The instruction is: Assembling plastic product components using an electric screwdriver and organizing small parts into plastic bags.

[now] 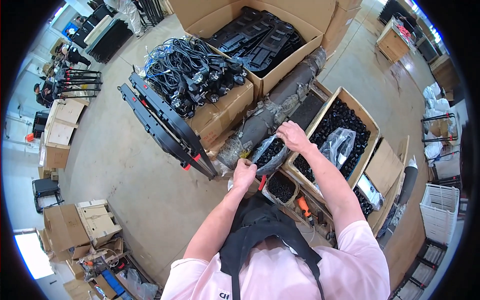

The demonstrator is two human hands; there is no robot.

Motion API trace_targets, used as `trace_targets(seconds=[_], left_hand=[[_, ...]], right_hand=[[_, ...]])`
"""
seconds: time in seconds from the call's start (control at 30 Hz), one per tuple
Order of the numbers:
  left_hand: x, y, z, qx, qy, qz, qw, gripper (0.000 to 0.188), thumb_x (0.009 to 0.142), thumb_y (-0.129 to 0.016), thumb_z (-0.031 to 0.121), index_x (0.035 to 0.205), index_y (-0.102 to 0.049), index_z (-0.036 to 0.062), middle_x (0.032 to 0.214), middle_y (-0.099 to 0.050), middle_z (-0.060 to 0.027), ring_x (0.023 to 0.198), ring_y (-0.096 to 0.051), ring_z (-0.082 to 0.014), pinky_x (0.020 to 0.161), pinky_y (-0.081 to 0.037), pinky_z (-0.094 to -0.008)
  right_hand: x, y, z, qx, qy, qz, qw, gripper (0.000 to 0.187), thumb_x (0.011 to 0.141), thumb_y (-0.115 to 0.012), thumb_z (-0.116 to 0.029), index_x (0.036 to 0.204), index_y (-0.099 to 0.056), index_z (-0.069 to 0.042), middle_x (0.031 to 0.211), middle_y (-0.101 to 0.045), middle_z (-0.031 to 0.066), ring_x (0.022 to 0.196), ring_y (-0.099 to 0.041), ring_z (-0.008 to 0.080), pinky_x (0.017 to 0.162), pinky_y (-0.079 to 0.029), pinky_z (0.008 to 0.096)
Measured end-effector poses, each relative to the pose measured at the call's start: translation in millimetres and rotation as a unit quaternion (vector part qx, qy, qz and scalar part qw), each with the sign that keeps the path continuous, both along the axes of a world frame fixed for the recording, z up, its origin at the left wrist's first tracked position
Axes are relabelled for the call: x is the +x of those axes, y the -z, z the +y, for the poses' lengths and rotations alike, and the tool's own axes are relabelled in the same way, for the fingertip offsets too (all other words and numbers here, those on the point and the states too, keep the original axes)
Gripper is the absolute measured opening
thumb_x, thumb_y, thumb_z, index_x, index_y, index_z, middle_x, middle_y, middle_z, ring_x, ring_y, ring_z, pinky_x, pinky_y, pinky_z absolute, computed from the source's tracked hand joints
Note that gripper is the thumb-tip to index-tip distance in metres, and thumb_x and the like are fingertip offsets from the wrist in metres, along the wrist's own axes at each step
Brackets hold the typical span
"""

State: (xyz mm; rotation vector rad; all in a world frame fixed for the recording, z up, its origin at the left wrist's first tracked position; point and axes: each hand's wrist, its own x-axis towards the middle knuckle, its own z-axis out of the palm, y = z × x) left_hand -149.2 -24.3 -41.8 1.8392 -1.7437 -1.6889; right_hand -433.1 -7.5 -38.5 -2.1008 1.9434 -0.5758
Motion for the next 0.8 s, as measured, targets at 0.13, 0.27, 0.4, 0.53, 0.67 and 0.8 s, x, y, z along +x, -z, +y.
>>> trace_targets(seconds=[0.13,0.27,0.4,0.53,0.67,0.8], left_hand=[[4,-13,7,-0.141,0.037,-0.048,0.988,0.032,0.092,-0.066,0.023,0.116,-0.060,0.0020,0.115,-0.071,-0.0276,0.106,-0.070,-0.0452,0.095,-0.054,-0.0515],[8,-22,15,-0.221,0.042,-0.039,0.974,0.025,0.094,-0.061,0.015,0.117,-0.058,0.0059,0.114,-0.068,-0.0268,0.100,-0.070,-0.0483,0.090,-0.055,-0.0573],[8,-28,10,-0.315,0.125,0.002,0.941,0.024,0.094,-0.059,0.009,0.118,-0.058,0.0060,0.113,-0.067,-0.0265,0.097,-0.071,-0.0476,0.084,-0.057,-0.0562],[9,-33,-1,-0.367,0.324,-0.073,0.869,0.026,0.094,-0.059,0.007,0.119,-0.059,0.0039,0.104,-0.068,-0.0244,0.090,-0.074,-0.0422,0.077,-0.060,-0.0524],[1,-36,-9,-0.323,0.319,-0.114,0.884,0.052,0.093,-0.058,0.010,0.143,-0.053,0.0017,0.101,-0.073,-0.0279,0.089,-0.075,-0.0434,0.080,-0.060,-0.0543],[-14,-41,-18,-0.239,0.321,-0.110,0.910,0.074,0.088,-0.062,0.012,0.155,-0.036,-0.0061,0.103,-0.074,-0.0329,0.095,-0.075,-0.0460,0.085,-0.059,-0.0561]], right_hand=[[6,-10,2,-0.019,0.032,0.018,0.999,0.014,0.095,-0.068,-0.021,0.097,-0.072,-0.007,0.098,-0.065,0.0110,0.102,-0.062,0.0320,0.093,-0.050,0.0439],[37,-62,2,-0.138,-0.004,0.032,0.990,0.008,0.091,-0.067,-0.013,0.098,-0.068,-0.009,0.099,-0.063,0.0100,0.100,-0.063,0.0319,0.088,-0.050,0.0442],[45,-54,15,-0.055,-0.199,0.037,0.978,0.010,0.086,-0.066,-0.009,0.096,-0.066,-0.009,0.102,-0.065,0.0083,0.103,-0.066,0.0318,0.088,-0.055,0.0430],[49,-50,17,0.038,-0.179,0.054,0.982,0.041,0.083,-0.071,-0.006,0.124,-0.069,-0.009,0.128,-0.066,0.0103,0.123,-0.064,0.0323,0.103,-0.055,0.0423],[58,-64,18,0.087,-0.161,0.077,0.980,0.079,0.078,-0.079,-0.006,0.152,-0.052,-0.010,0.153,-0.053,0.0122,0.141,-0.054,0.0331,0.114,-0.050,0.0427],[72,-81,10,0.230,-0.146,0.171,0.947,0.109,0.075,-0.086,-0.011,0.167,-0.028,-0.015,0.168,-0.035,0.0114,0.153,-0.041,0.0350,0.121,-0.044,0.0464]])
